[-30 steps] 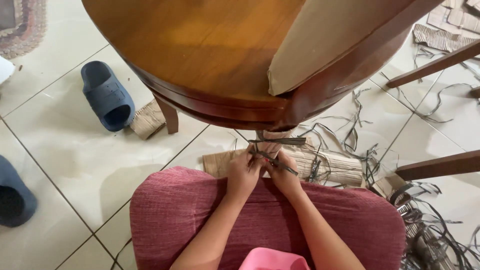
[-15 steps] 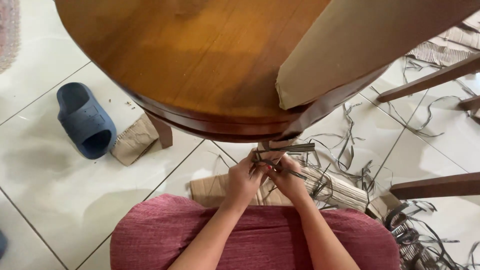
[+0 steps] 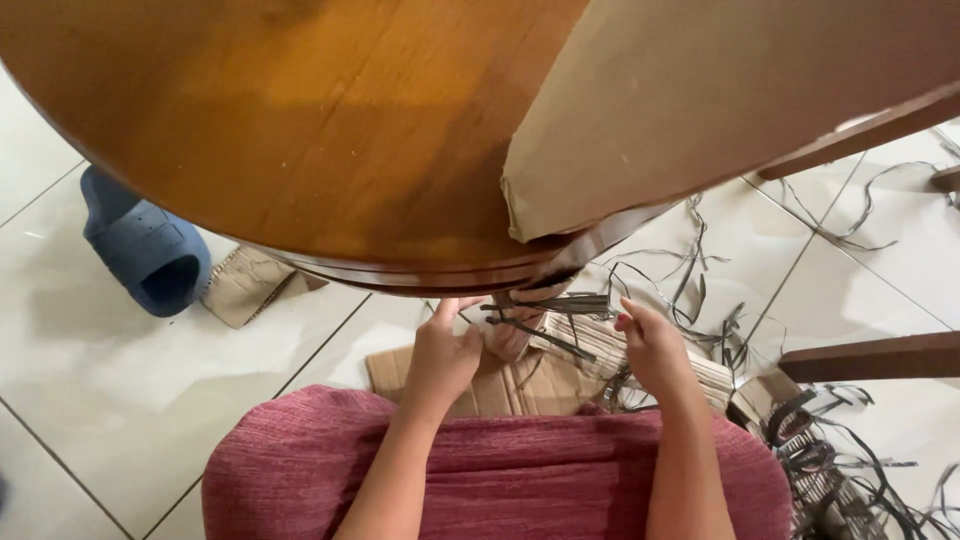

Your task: Wrapping and tying decorative or protective strips around the leg of a wooden chair

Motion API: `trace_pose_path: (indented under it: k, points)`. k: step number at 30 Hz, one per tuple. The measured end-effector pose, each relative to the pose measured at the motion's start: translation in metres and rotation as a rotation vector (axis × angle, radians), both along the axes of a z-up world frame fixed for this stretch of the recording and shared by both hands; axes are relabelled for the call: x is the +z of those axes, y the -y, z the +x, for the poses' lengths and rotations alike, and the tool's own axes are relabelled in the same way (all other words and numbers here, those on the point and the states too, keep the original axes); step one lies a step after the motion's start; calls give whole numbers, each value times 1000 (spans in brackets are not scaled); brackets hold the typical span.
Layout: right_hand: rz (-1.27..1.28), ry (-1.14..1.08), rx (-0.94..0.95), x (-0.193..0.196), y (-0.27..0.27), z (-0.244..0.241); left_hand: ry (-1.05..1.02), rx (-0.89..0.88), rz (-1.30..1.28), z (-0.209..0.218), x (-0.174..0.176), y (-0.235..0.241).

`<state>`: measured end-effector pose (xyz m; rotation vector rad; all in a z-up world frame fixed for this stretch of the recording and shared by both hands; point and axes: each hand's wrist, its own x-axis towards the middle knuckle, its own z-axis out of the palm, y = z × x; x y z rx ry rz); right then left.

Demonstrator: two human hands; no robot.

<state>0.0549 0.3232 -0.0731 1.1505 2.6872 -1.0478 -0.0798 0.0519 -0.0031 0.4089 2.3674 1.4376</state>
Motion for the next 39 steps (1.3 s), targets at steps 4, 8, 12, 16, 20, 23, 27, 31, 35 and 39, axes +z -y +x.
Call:
trace_pose_path:
  k: [4,8,12,16,20,23,27,31,35,39]
  points:
    - [80,-297,-120,-9,18,-33,-18,27,14,1,-22,-10]
    - [2,-607,-28,-48,24,-66,-182,42,147,-12,-60,-21]
    - [-553,-773,6,-83,32,-86,-502,-95,161,-17,-107,-35]
    - [-1352,-788,-45,-58,58,-97,-614,-171,65,-21,-109,-33]
    - [-85,-463,400,-32,63,-81,-423,-120,-11,-24,-100,-24]
    - [-1,-255,170,-81,40,-62,-232,-84,-150,-24,-80,-16]
    - [57,-375,217,-32,43,-39,130,-67,-394,-12,-35,-2]
    - [88,-339,166,-17,59,-10,232,-82,-353,10,-10,6]
    - [-145,-139,57,32,98,-2,322,-16,-85,27,-32,-4]
    - [-471,-326,-45,76,128,-1,435,155,122,35,-46,-20]
